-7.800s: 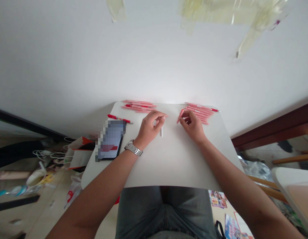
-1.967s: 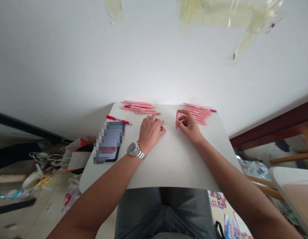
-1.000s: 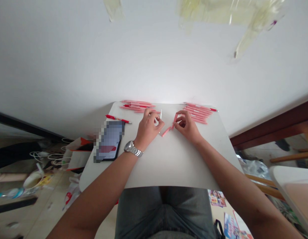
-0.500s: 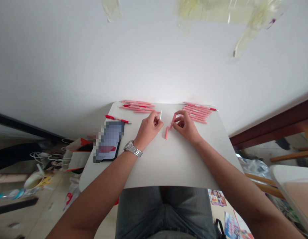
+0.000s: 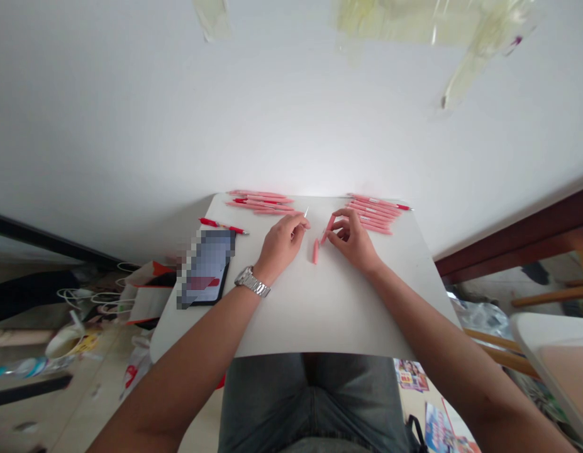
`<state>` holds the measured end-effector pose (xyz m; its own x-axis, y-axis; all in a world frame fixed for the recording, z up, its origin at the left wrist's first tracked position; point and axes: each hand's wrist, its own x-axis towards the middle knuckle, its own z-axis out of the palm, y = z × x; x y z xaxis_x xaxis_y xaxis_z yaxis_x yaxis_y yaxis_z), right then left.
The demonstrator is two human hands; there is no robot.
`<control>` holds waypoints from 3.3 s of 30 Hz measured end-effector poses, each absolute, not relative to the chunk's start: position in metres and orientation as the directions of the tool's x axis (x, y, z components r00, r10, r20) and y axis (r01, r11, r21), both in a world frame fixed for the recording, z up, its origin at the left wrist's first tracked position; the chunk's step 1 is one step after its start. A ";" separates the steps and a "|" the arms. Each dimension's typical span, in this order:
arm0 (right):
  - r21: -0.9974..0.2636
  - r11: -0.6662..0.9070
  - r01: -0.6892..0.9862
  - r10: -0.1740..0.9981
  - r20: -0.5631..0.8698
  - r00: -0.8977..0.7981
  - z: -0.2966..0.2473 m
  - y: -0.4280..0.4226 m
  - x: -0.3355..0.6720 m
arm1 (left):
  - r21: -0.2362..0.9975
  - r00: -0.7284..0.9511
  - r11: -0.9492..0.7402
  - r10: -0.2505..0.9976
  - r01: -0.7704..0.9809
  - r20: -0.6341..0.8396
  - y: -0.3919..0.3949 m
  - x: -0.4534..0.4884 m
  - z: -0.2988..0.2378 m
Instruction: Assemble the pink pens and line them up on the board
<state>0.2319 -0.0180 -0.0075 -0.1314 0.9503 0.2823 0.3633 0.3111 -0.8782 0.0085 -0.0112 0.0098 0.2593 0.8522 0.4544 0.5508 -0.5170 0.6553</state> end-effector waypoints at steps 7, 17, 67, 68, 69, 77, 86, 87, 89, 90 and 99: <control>-0.883 0.317 0.347 0.948 0.298 -0.107 -0.006 -0.018 0.232 | 0.691 0.215 -0.505 0.858 0.517 0.465 -0.009 0.008 0.008; -0.893 0.354 0.278 0.935 0.335 -0.113 -0.004 -0.019 0.233 | 0.882 0.087 -0.447 0.894 0.150 0.439 -0.001 0.008 0.008; -0.834 0.431 0.345 0.897 0.355 -0.262 0.007 -0.022 0.234 | 0.947 0.135 -0.277 0.945 -0.160 0.299 -0.011 0.018 0.013; -0.849 0.414 0.328 0.903 0.337 -0.267 0.007 -0.023 0.234 | 0.949 0.140 -0.275 0.945 -0.152 0.296 -0.010 0.018 0.012; -0.863 0.397 0.313 0.908 0.319 -0.271 0.007 -0.023 0.234 | 0.951 0.142 -0.271 0.946 -0.148 0.291 -0.009 0.018 0.012; -0.935 0.289 0.204 0.923 0.215 -0.319 0.014 -0.025 0.233 | 0.964 0.179 -0.229 0.951 -0.138 0.252 -0.011 0.017 0.016; -0.957 0.246 0.157 0.917 0.176 -0.358 0.015 -0.027 0.235 | 0.954 0.104 -0.185 0.971 -0.235 0.213 -0.011 0.017 0.014; -0.959 0.241 0.151 0.916 0.173 -0.363 0.014 -0.027 0.235 | 0.954 0.104 -0.175 0.973 -0.245 0.205 -0.010 0.017 0.014; -0.961 0.234 0.144 0.915 0.168 -0.368 0.014 -0.028 0.234 | 0.952 0.108 -0.159 0.975 -0.260 0.192 -0.009 0.017 0.013; -0.962 0.232 0.142 0.915 0.166 -0.368 0.014 -0.028 0.234 | 0.952 0.112 -0.154 0.976 -0.263 0.189 -0.009 0.017 0.013; -0.965 0.219 0.143 0.914 0.152 -0.376 0.008 -0.027 0.233 | 0.958 0.120 -0.189 0.969 -0.214 0.218 -0.010 0.016 0.017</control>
<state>0.2331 -0.0273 0.0079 -0.3761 0.9140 0.1519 0.1428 0.2192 -0.9652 0.0161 -0.0096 0.0165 0.1196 0.9686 0.2182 -0.2145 -0.1893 0.9582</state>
